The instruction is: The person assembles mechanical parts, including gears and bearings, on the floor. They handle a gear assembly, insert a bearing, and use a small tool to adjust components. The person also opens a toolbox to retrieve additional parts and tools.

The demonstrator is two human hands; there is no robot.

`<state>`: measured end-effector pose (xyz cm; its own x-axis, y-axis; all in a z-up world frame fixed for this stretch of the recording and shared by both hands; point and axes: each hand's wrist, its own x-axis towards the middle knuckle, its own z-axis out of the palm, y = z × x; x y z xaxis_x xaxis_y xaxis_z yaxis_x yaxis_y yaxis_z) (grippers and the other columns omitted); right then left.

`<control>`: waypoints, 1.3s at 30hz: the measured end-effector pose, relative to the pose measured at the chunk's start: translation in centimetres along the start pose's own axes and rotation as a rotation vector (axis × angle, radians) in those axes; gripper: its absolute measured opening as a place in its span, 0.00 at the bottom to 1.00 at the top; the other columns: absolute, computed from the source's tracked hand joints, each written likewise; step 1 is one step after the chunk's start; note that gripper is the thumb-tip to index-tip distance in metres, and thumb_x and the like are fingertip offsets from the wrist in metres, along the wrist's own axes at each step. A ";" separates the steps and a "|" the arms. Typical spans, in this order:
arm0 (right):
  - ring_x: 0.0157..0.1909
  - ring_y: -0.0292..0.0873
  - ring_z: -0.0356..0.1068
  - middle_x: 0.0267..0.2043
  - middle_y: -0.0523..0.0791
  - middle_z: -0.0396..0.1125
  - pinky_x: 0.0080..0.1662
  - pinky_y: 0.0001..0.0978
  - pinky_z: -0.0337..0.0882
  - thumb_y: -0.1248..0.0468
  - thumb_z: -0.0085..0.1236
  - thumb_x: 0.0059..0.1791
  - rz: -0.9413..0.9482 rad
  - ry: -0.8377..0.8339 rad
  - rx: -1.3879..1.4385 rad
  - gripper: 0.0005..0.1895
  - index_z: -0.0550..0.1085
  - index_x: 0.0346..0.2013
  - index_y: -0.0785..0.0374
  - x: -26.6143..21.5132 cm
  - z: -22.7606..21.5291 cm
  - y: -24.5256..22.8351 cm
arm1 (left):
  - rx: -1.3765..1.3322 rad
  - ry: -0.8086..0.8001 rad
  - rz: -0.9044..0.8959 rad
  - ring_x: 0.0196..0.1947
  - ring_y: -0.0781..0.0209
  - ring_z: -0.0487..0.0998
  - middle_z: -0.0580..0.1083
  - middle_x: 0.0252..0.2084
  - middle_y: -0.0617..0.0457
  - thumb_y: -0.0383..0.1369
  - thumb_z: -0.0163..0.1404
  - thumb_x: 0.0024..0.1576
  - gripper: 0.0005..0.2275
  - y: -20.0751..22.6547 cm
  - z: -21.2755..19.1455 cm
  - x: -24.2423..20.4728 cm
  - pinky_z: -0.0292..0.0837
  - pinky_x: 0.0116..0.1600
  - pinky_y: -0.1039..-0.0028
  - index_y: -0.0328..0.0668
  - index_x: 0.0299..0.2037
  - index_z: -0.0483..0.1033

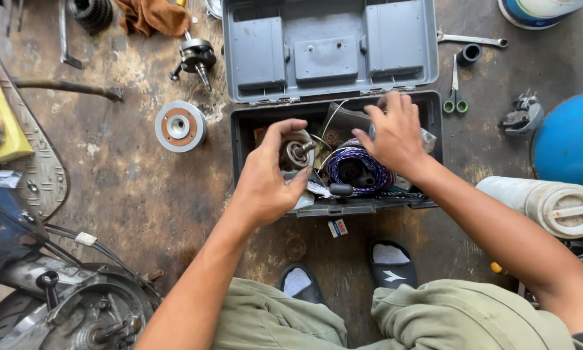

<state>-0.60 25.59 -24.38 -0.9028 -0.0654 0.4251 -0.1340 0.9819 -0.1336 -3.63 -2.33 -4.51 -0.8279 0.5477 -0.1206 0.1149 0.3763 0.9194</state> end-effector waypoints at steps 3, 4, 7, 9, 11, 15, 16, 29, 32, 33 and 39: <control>0.47 0.52 0.59 0.44 0.44 0.56 0.43 0.42 0.60 0.54 0.74 0.39 -0.019 -0.062 0.003 0.15 0.77 0.28 0.56 1.2 4.2 0.3 | 0.141 0.034 0.075 0.46 0.47 0.82 0.79 0.43 0.50 0.27 0.61 0.47 0.20 -0.8 0.1 0.1 0.82 0.43 0.66 0.48 0.52 0.75; 0.47 0.52 0.59 0.44 0.44 0.56 0.43 0.42 0.60 0.54 0.74 0.39 -0.017 -0.057 0.002 0.15 0.77 0.28 0.56 1.3 3.6 0.3 | 0.144 0.034 0.080 0.46 0.47 0.82 0.79 0.43 0.50 0.27 0.61 0.47 0.20 -0.8 0.1 0.0 0.82 0.43 0.66 0.48 0.52 0.75; 0.48 0.56 0.64 0.44 0.47 0.60 0.45 0.47 0.63 0.56 0.68 0.44 0.013 -0.227 0.264 0.13 0.74 0.29 0.59 2.6 0.0 -0.4 | 0.124 0.032 0.041 0.42 0.46 0.83 0.80 0.39 0.47 0.27 0.60 0.49 0.18 -0.9 -0.5 -0.6 0.83 0.42 0.66 0.47 0.51 0.78; 0.48 0.68 0.72 0.37 0.58 0.73 0.48 0.58 0.68 0.52 0.55 0.50 0.346 -0.728 0.545 0.14 0.72 0.45 0.55 4.2 -5.1 -0.9 | 0.158 0.023 0.019 0.42 0.42 0.83 0.80 0.38 0.43 0.28 0.58 0.53 0.15 -1.0 -0.9 -0.9 0.82 0.40 0.60 0.44 0.51 0.77; 0.46 0.68 0.73 0.37 0.60 0.73 0.48 0.58 0.67 0.55 0.53 0.52 0.367 -0.739 0.629 0.13 0.72 0.44 0.58 4.7 -6.7 0.0 | 0.169 0.019 0.029 0.43 0.39 0.82 0.79 0.39 0.41 0.29 0.58 0.54 0.15 -0.9 -0.9 -0.9 0.80 0.43 0.57 0.46 0.52 0.76; 0.40 0.59 0.72 0.33 0.56 0.70 0.46 0.54 0.67 0.58 0.52 0.53 0.452 -0.659 0.728 0.10 0.72 0.42 0.61 5.5 -8.3 1.5 | 0.154 0.003 0.046 0.47 0.34 0.80 0.79 0.41 0.39 0.32 0.55 0.57 0.15 -0.5 -0.7 -0.5 0.77 0.48 0.52 0.48 0.54 0.72; 0.40 0.59 0.72 0.33 0.56 0.70 0.46 0.54 0.67 0.58 0.52 0.53 0.451 -0.658 0.722 0.10 0.72 0.42 0.61 5.5 -8.0 1.9 | 0.150 0.005 0.049 0.47 0.34 0.80 0.79 0.41 0.39 0.32 0.55 0.57 0.15 -0.3 -0.7 -0.5 0.77 0.48 0.52 0.48 0.54 0.72; 0.41 0.49 0.72 0.37 0.49 0.74 0.45 0.44 0.68 0.61 0.55 0.54 0.561 -0.354 0.644 0.13 0.72 0.53 0.57 5.4 -4.7 4.7 | 0.190 -0.085 0.033 0.50 0.33 0.78 0.77 0.45 0.37 0.32 0.53 0.56 0.16 -1.0 -0.8 -0.9 0.75 0.52 0.49 0.46 0.54 0.70; 0.39 0.45 0.73 0.35 0.46 0.74 0.43 0.40 0.69 0.59 0.55 0.57 0.562 -0.304 0.627 0.09 0.75 0.50 0.56 5.1 -3.9 5.6 | 0.181 -0.091 0.018 0.51 0.33 0.79 0.77 0.45 0.37 0.31 0.53 0.56 0.15 -1.0 -0.8 -0.9 0.74 0.53 0.48 0.45 0.54 0.70; 0.39 0.43 0.74 0.33 0.44 0.74 0.42 0.39 0.69 0.58 0.55 0.58 0.555 -0.289 0.598 0.07 0.77 0.49 0.53 5.0 -3.6 5.9 | 0.181 -0.092 0.013 0.51 0.33 0.79 0.77 0.45 0.37 0.31 0.53 0.56 0.15 -0.9 -0.8 -0.9 0.74 0.53 0.49 0.44 0.54 0.70; 0.46 0.53 0.73 0.37 0.48 0.73 0.49 0.48 0.67 0.56 0.54 0.58 0.663 -0.281 0.603 0.09 0.78 0.48 0.53 4.2 -4.5 4.4 | 0.133 -0.086 0.011 0.51 0.32 0.78 0.77 0.46 0.37 0.30 0.54 0.56 0.18 -1.4 -0.7 -0.9 0.73 0.53 0.47 0.46 0.57 0.67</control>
<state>-3.19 30.42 -19.16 -0.9257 0.3568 -0.1257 0.3253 0.5815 -0.7457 -3.45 -3.85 -5.41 -0.7767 0.6123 -0.1478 0.2004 0.4627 0.8636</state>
